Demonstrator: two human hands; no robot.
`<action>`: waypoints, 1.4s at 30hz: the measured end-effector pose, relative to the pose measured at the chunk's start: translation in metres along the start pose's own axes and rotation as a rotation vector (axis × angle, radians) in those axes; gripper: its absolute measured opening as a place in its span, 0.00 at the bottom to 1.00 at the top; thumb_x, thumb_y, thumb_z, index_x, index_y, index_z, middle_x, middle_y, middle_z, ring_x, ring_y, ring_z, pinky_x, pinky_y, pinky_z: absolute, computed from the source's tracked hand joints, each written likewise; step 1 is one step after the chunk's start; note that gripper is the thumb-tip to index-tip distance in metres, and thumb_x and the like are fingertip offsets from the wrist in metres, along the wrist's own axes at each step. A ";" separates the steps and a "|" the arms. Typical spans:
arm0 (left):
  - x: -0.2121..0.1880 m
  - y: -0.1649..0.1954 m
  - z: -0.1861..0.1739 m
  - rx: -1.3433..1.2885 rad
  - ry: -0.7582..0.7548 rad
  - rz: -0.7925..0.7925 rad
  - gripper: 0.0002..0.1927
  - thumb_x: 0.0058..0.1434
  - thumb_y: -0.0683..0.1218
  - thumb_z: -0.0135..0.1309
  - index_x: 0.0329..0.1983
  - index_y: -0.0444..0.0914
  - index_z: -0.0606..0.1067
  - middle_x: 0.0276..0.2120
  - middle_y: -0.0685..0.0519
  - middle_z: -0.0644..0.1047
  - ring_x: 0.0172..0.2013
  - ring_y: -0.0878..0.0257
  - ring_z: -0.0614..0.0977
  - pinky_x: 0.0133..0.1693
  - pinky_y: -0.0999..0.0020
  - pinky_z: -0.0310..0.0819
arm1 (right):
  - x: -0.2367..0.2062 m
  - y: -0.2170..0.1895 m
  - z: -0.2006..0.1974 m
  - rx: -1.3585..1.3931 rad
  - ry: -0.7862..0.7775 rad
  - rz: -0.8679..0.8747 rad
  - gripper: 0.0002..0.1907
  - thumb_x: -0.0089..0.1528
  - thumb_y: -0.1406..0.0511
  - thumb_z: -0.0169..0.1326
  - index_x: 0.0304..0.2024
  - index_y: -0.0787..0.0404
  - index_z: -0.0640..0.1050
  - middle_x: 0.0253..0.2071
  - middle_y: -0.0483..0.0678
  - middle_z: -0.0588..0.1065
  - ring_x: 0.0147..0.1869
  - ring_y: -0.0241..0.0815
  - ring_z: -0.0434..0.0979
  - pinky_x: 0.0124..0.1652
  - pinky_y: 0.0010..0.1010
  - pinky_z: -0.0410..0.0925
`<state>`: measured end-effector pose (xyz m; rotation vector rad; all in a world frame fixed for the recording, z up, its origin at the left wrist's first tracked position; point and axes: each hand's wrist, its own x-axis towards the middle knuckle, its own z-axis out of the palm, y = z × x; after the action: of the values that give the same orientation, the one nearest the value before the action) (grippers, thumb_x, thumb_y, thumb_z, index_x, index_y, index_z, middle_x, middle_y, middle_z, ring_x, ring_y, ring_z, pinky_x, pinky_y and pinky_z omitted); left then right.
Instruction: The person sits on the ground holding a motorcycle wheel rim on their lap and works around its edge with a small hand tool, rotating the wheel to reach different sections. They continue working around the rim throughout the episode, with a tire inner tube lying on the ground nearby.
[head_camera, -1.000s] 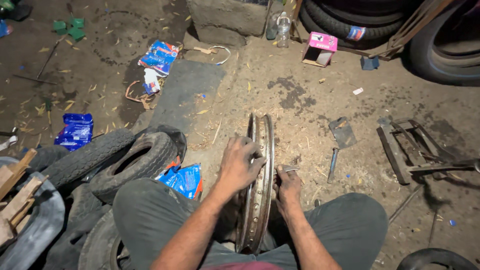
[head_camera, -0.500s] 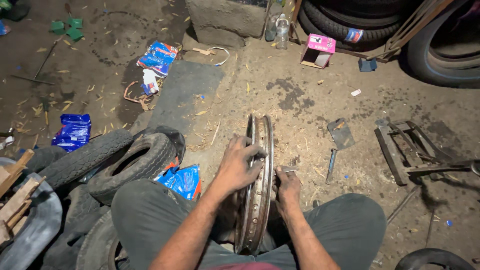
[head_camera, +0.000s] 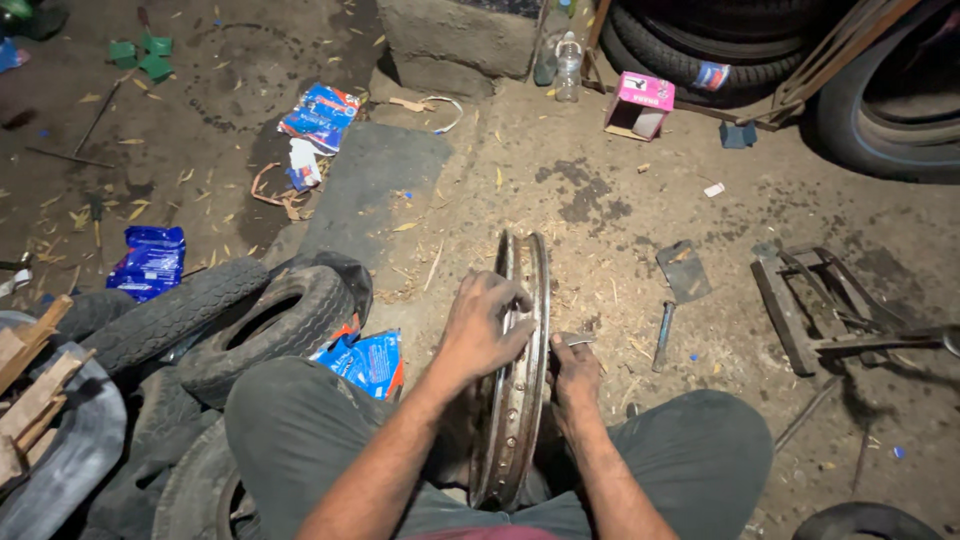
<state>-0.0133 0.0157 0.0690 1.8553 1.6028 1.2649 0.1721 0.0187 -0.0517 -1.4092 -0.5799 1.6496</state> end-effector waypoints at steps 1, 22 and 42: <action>0.000 -0.001 0.001 -0.017 -0.010 0.018 0.13 0.50 0.45 0.66 0.39 0.40 0.80 0.38 0.46 0.74 0.45 0.47 0.74 0.50 0.54 0.68 | 0.000 -0.001 0.000 0.000 0.008 0.002 0.09 0.66 0.61 0.55 0.41 0.61 0.76 0.32 0.44 0.76 0.31 0.36 0.73 0.31 0.30 0.65; 0.001 0.007 -0.005 0.092 -0.101 -0.047 0.09 0.51 0.45 0.65 0.36 0.41 0.82 0.41 0.43 0.75 0.46 0.46 0.73 0.50 0.52 0.69 | -0.011 -0.008 0.010 0.032 -0.031 0.017 0.09 0.65 0.65 0.54 0.40 0.65 0.77 0.30 0.47 0.77 0.29 0.37 0.76 0.30 0.31 0.70; 0.002 0.007 -0.006 0.079 -0.075 -0.110 0.12 0.51 0.49 0.68 0.33 0.39 0.80 0.39 0.45 0.75 0.46 0.47 0.73 0.50 0.53 0.69 | -0.001 0.003 0.005 -0.025 -0.032 0.004 0.09 0.64 0.66 0.55 0.38 0.69 0.77 0.30 0.50 0.77 0.29 0.40 0.75 0.29 0.34 0.69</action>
<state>-0.0139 0.0141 0.0778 1.8108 1.7117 1.0872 0.1664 0.0169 -0.0526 -1.4045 -0.6184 1.6760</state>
